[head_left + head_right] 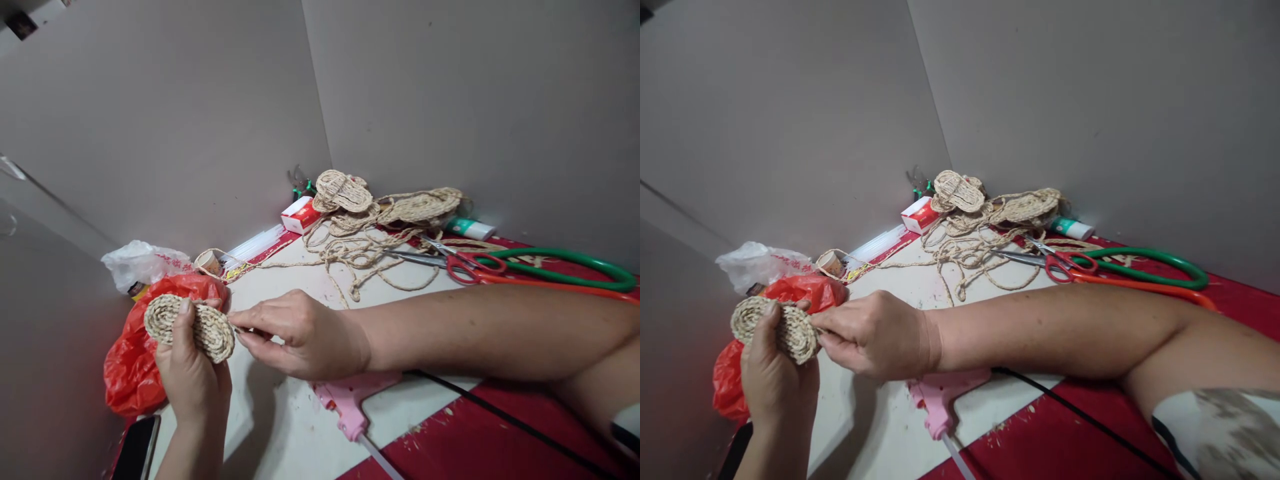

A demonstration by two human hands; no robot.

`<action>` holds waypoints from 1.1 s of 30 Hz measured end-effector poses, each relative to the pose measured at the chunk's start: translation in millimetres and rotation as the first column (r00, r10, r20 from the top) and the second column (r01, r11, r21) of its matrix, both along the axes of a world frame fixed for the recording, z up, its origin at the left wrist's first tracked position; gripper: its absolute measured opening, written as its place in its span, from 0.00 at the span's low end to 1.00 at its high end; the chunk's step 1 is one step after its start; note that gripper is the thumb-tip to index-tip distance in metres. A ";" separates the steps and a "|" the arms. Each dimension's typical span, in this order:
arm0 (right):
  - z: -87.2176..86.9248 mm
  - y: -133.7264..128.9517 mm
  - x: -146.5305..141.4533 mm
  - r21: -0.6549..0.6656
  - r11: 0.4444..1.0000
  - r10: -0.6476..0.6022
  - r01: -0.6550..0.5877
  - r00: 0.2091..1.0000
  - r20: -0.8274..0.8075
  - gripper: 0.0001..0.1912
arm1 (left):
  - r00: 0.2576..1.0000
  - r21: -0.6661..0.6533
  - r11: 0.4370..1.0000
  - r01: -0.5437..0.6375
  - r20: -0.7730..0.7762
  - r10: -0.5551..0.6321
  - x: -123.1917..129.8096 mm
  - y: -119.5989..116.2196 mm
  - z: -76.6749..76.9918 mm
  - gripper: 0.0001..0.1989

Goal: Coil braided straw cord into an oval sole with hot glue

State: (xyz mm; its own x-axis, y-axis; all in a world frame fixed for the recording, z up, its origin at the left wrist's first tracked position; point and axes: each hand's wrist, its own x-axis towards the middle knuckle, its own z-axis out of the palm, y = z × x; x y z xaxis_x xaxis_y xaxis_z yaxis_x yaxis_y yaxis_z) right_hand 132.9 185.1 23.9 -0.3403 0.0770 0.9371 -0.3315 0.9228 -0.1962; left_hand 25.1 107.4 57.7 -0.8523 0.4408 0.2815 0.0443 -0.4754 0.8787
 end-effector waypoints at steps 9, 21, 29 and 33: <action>-3.4 -2.5 -0.9 -0.041 0.999 -0.008 0.009 1.000 0.017 0.05 | 1.000 0.050 0.999 -0.021 -0.005 0.021 2.5 1.2 -2.3 0.07; -11.2 -4.2 -1.8 0.087 0.991 -0.115 0.102 0.979 0.166 0.10 | 0.982 0.073 0.984 -0.160 -0.090 0.166 -1.7 11.3 -6.8 0.08; -17.8 -7.2 -8.3 -0.132 0.991 0.012 0.012 0.984 0.180 0.13 | 0.951 0.074 0.958 -0.277 -0.122 0.284 -2.4 13.0 -13.9 0.10; -17.9 -11.4 -9.6 -0.379 0.915 0.205 -0.141 0.969 0.137 0.11 | 0.894 0.112 0.934 -0.340 -0.269 0.358 2.2 12.7 -16.3 0.10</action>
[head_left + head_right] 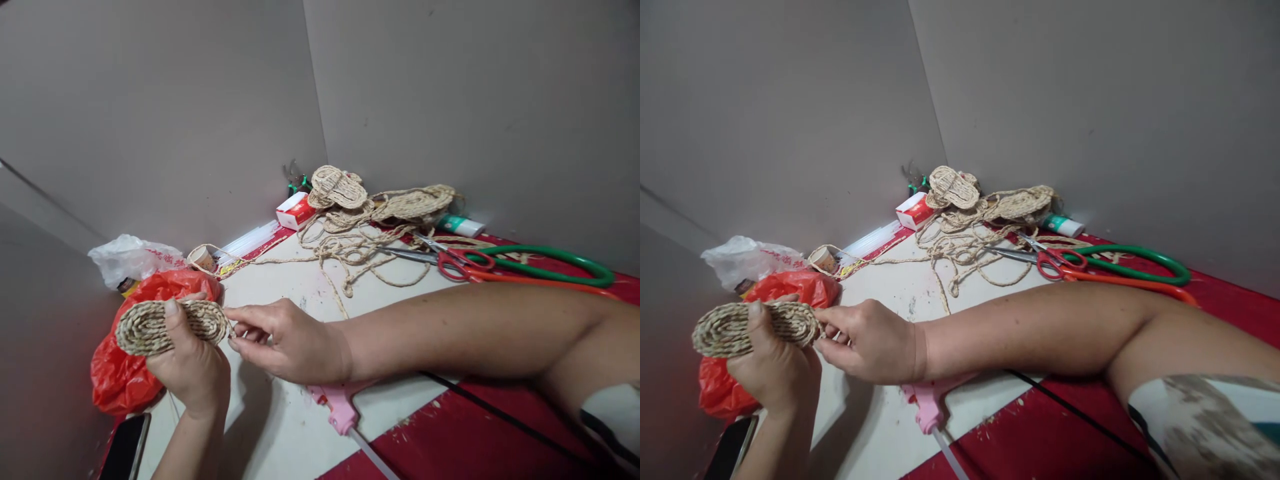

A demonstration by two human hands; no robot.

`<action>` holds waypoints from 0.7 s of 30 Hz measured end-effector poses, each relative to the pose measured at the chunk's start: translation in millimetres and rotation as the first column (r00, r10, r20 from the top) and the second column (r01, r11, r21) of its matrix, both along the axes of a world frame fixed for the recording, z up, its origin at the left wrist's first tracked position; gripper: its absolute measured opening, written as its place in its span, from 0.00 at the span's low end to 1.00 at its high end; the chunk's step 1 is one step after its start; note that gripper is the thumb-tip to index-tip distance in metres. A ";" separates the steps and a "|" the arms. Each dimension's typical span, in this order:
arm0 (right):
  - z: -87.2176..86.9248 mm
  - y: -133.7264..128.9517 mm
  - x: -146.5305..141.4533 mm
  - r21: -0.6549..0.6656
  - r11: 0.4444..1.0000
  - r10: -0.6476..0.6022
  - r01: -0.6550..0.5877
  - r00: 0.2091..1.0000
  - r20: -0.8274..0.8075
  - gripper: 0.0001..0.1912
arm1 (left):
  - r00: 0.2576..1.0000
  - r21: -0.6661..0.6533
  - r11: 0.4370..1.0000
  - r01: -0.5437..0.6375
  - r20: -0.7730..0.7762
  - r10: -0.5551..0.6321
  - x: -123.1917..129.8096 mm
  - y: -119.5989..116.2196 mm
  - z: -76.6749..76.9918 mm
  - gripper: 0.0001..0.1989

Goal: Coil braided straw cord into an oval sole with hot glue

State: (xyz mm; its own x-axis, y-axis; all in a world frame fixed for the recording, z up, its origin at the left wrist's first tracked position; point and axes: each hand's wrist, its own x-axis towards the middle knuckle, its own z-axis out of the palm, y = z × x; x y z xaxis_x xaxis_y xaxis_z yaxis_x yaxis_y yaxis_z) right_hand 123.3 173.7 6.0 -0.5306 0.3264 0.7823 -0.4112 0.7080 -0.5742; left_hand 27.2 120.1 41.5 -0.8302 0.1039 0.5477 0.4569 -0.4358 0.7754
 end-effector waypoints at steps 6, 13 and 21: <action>-0.2 -4.8 -0.8 -0.294 0.942 0.153 -0.161 0.987 -0.052 0.14 | 0.979 0.063 0.997 0.051 -0.201 -0.038 10.3 -2.1 1.8 0.07; 6.2 -8.6 -1.5 -0.721 0.626 0.343 -0.299 0.935 -0.090 0.12 | 0.916 0.011 0.999 0.036 -0.401 -0.029 13.8 -5.7 -1.2 0.09; 21.4 -3.9 -3.3 -0.861 0.318 0.378 -0.396 0.886 -0.267 0.11 | 0.840 0.022 0.997 0.075 -0.540 -0.052 13.9 -3.4 -4.4 0.14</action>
State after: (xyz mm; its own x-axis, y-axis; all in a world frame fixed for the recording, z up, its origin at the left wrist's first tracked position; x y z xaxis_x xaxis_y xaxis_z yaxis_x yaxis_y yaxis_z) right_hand 120.0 169.8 27.3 -0.7878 0.5831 0.1985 -0.5063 -0.4294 -0.7479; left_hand 41.2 116.8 37.0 -0.3958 0.1141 0.9112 0.7675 -0.5038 0.3965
